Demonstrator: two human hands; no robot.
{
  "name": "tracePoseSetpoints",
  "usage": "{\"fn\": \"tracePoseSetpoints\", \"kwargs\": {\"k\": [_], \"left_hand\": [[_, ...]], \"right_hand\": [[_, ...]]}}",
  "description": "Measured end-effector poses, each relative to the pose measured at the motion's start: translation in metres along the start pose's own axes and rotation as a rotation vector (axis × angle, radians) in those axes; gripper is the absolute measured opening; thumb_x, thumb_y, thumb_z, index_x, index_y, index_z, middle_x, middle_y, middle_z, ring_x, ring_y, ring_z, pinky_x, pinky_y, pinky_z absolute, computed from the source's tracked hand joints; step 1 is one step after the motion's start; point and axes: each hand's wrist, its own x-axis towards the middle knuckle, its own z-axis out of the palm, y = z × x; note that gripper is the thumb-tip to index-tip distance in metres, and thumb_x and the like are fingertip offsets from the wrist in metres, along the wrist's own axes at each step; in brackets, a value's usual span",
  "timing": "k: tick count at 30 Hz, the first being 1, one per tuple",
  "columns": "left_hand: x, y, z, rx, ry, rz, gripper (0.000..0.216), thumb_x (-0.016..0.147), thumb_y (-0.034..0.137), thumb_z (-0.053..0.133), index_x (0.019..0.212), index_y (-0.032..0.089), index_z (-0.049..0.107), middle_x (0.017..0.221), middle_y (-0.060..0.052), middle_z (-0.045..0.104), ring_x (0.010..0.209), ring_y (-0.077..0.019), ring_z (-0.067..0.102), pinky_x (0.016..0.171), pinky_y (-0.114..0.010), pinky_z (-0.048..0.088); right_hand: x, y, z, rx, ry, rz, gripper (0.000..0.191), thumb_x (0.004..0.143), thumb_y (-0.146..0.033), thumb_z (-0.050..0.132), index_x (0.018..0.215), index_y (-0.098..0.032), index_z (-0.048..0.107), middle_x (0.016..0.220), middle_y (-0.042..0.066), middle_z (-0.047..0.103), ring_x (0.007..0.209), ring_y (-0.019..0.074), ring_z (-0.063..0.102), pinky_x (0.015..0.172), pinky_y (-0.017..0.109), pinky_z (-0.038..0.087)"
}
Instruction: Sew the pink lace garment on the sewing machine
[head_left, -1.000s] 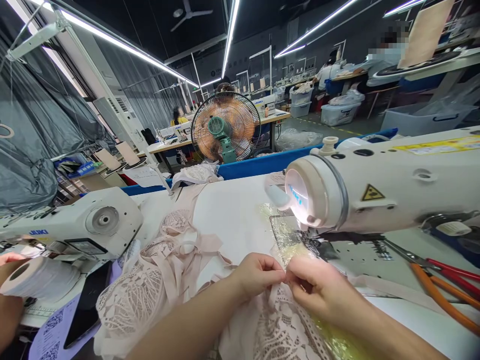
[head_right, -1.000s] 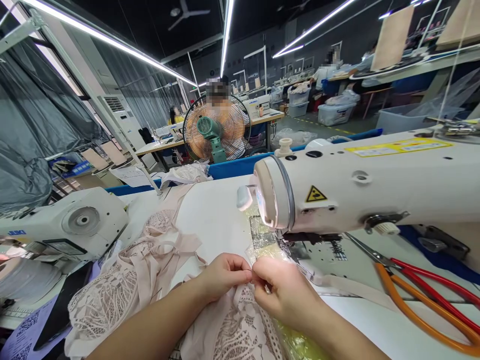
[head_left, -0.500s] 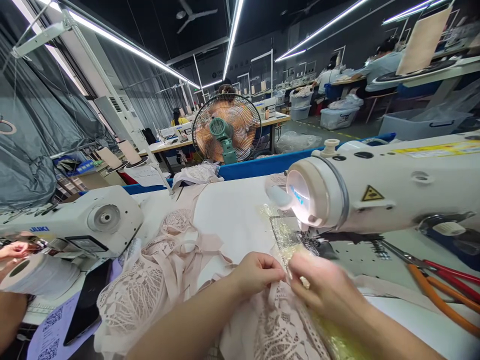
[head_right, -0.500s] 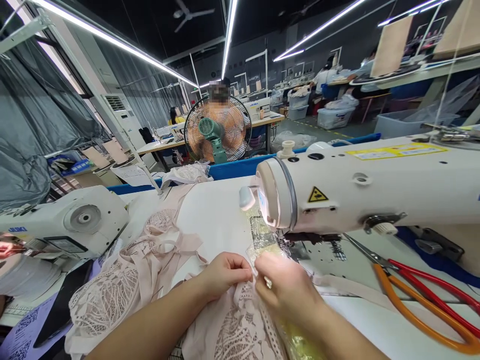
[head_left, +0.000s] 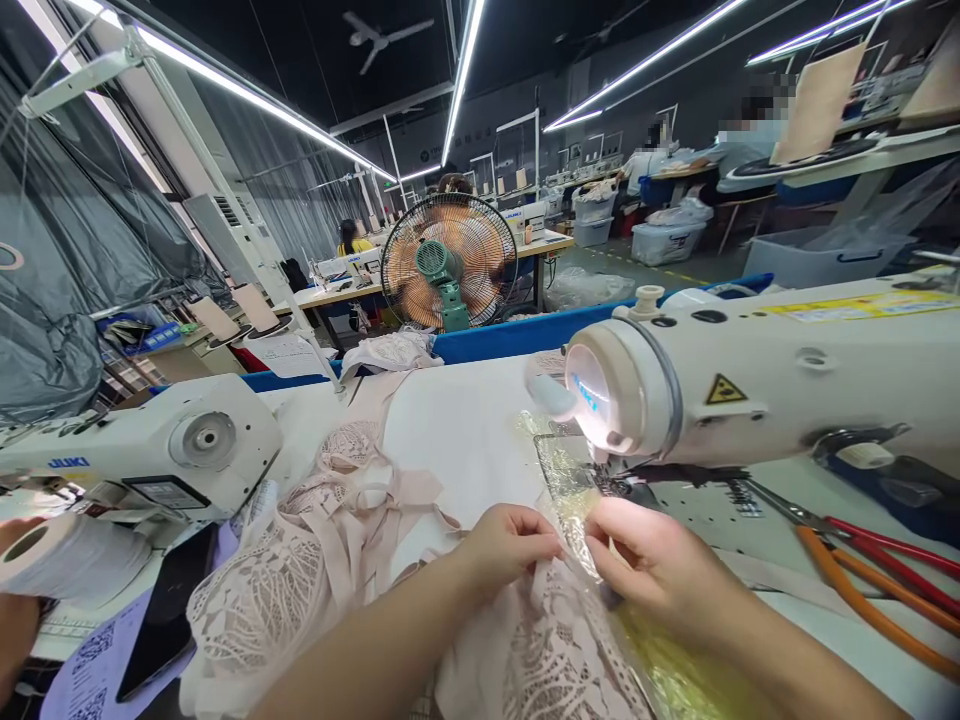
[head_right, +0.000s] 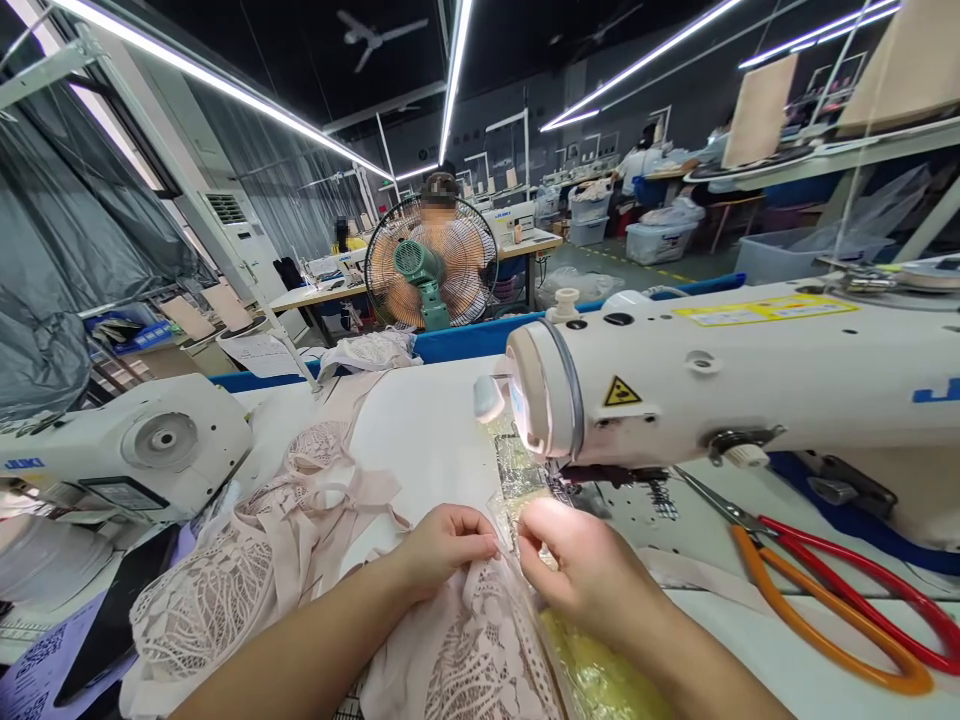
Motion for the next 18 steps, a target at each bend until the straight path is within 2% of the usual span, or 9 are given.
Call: {"fn": "tracePoseSetpoints", "kwargs": {"k": [3,5,9,13,18], "left_hand": [[-0.001,0.001,0.000,0.004,-0.007,0.017,0.014,0.055,0.027,0.062,0.057,0.013,0.058,0.047,0.004,0.047,0.045,-0.0075,0.037,0.047,-0.023,0.024],[-0.001,0.002,0.000,0.006,-0.006,0.019,0.014,0.055,0.027,0.062,0.056,0.014,0.057,0.047,0.004,0.046,0.046,-0.0078,0.037,0.048,-0.023,0.024],[-0.002,0.003,0.000,0.010,0.010,0.002,0.017,0.055,0.029,0.064,0.058,0.013,0.058,0.048,0.003,0.047,0.049,-0.0088,0.038,0.051,-0.024,0.026],[-0.002,0.004,0.000,0.048,0.011,-0.004,0.016,0.056,0.028,0.062,0.060,0.013,0.060,0.048,0.003,0.045,0.048,-0.0084,0.035,0.051,-0.024,0.023],[-0.002,0.004,-0.001,0.050,0.001,0.023,0.014,0.058,0.027,0.060,0.058,0.013,0.059,0.049,0.003,0.045,0.052,-0.0095,0.036,0.053,-0.024,0.025]], "right_hand": [[-0.002,0.000,0.001,-0.063,-0.113,-0.023,0.010,0.081,-0.027,0.045,0.075,-0.021,0.049,0.065,-0.001,0.049,0.054,0.0144,0.043,0.049,0.025,0.032],[-0.002,0.003,0.005,-0.085,-0.140,-0.029,0.008,0.081,-0.025,0.046,0.081,-0.021,0.053,0.067,0.000,0.053,0.056,0.0153,0.046,0.050,0.025,0.032],[0.001,0.007,0.011,-0.072,-0.118,-0.033,0.016,0.082,-0.020,0.039,0.072,-0.020,0.052,0.065,0.001,0.053,0.059,0.0162,0.047,0.052,0.026,0.033],[0.004,0.003,0.004,-0.021,-0.075,0.053,0.015,0.081,-0.022,0.036,0.072,-0.020,0.047,0.067,0.001,0.052,0.058,0.0158,0.047,0.052,0.026,0.034],[0.004,-0.004,0.000,-0.048,-0.251,0.074,0.010,0.079,-0.022,0.043,0.073,-0.020,0.051,0.063,0.000,0.055,0.056,0.0167,0.048,0.051,0.026,0.031]]}}
